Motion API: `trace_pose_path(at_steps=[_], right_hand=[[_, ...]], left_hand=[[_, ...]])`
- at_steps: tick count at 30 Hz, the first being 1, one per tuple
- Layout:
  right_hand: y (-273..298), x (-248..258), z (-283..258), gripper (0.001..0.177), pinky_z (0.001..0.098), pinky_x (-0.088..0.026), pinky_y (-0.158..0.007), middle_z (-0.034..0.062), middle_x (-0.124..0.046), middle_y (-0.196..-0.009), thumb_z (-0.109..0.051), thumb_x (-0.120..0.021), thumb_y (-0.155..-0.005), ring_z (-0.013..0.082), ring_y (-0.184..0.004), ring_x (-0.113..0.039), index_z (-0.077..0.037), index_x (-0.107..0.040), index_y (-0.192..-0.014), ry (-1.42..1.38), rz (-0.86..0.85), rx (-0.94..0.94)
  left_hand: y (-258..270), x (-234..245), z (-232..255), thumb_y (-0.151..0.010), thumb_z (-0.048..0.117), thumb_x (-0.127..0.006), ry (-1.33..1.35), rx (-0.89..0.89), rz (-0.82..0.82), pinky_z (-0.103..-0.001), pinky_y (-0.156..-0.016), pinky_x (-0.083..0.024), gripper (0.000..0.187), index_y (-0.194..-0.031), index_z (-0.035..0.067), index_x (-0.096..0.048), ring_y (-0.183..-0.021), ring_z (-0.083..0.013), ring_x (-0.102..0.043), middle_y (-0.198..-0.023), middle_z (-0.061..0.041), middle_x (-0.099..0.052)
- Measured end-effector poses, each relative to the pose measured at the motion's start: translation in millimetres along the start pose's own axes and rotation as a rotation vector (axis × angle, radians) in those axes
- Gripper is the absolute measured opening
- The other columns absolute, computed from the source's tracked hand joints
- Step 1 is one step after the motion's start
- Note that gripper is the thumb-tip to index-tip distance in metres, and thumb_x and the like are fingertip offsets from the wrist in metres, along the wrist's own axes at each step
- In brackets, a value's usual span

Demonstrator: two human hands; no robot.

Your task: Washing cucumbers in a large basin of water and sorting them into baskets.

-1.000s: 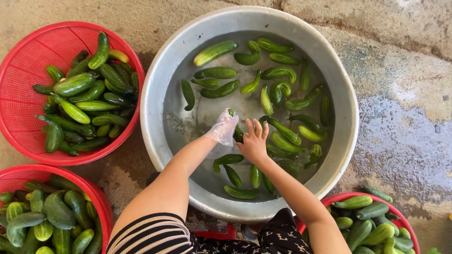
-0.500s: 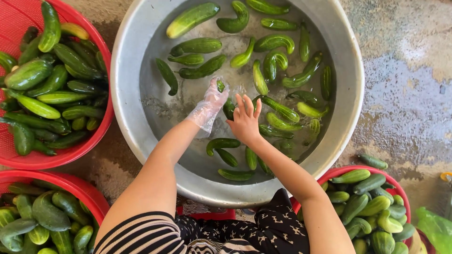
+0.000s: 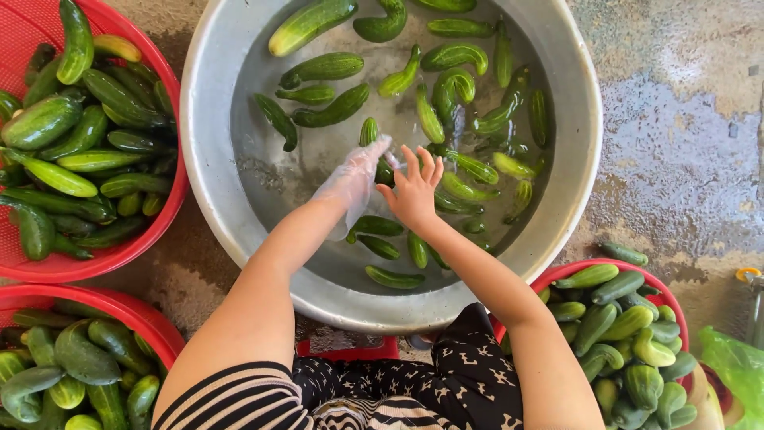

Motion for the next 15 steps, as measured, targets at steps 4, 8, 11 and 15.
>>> trace_pose_path(at_steps=[4, 8, 11, 15], right_hand=[[8, -13, 3, 0.050, 0.0767, -0.006, -0.110, 0.0244, -0.044, -0.149, -0.033, -0.093, -0.073, 0.0496, -0.143, -0.018, 0.001, -0.074, -0.105, 0.169, -0.084, 0.048], [22, -3, -1, 0.049, 0.0752, -0.008, -0.110, 0.0247, -0.043, -0.149, -0.037, -0.087, -0.079, 0.0493, -0.143, -0.023, -0.004, -0.072, -0.112, 0.138, -0.086, 0.041], [33, 12, -7, 0.037, 0.0727, -0.013, -0.110, 0.0221, -0.043, -0.149, -0.035, -0.079, -0.090, 0.0482, -0.142, -0.021, -0.006, -0.073, -0.112, 0.051, -0.116, 0.010], [48, 21, -22, 0.036, 0.0698, -0.015, -0.110, 0.0205, -0.044, -0.147, -0.036, -0.076, -0.092, 0.0464, -0.140, -0.023, -0.006, -0.072, -0.112, -0.018, -0.173, -0.014]], left_hand=[[-78, 32, -38, -0.068, 0.059, -0.090, -0.500, -0.079, 0.195, -0.039, -0.102, -0.053, 0.077, -0.131, 0.020, -0.068, -0.124, -0.0279, -0.064, -0.126, -0.011, -0.069], [-107, 26, -21, -0.093, 0.057, -0.051, -1.379, -0.246, 0.211, -0.058, -0.116, -0.042, 0.091, -0.164, 0.014, -0.013, -0.145, -0.0311, -0.046, -0.152, -0.019, -0.050], [-211, 76, -28, -0.105, 0.039, -0.048, -1.556, -0.449, 0.268, -0.056, -0.114, -0.046, 0.074, -0.165, 0.014, -0.014, -0.140, -0.0454, -0.050, -0.147, -0.030, -0.051], [-181, 72, -22, -0.100, 0.016, -0.054, -1.757, -0.567, 0.246, -0.055, -0.109, -0.051, 0.068, -0.162, 0.006, -0.029, -0.133, -0.0433, -0.057, -0.138, -0.029, -0.059]])
Point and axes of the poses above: each hand's wrist, its own y-axis away from the middle knuckle, its own x-axis out of the back of the hand, z = x × y, the point moved 8 cm from there along -y, towards the middle knuckle
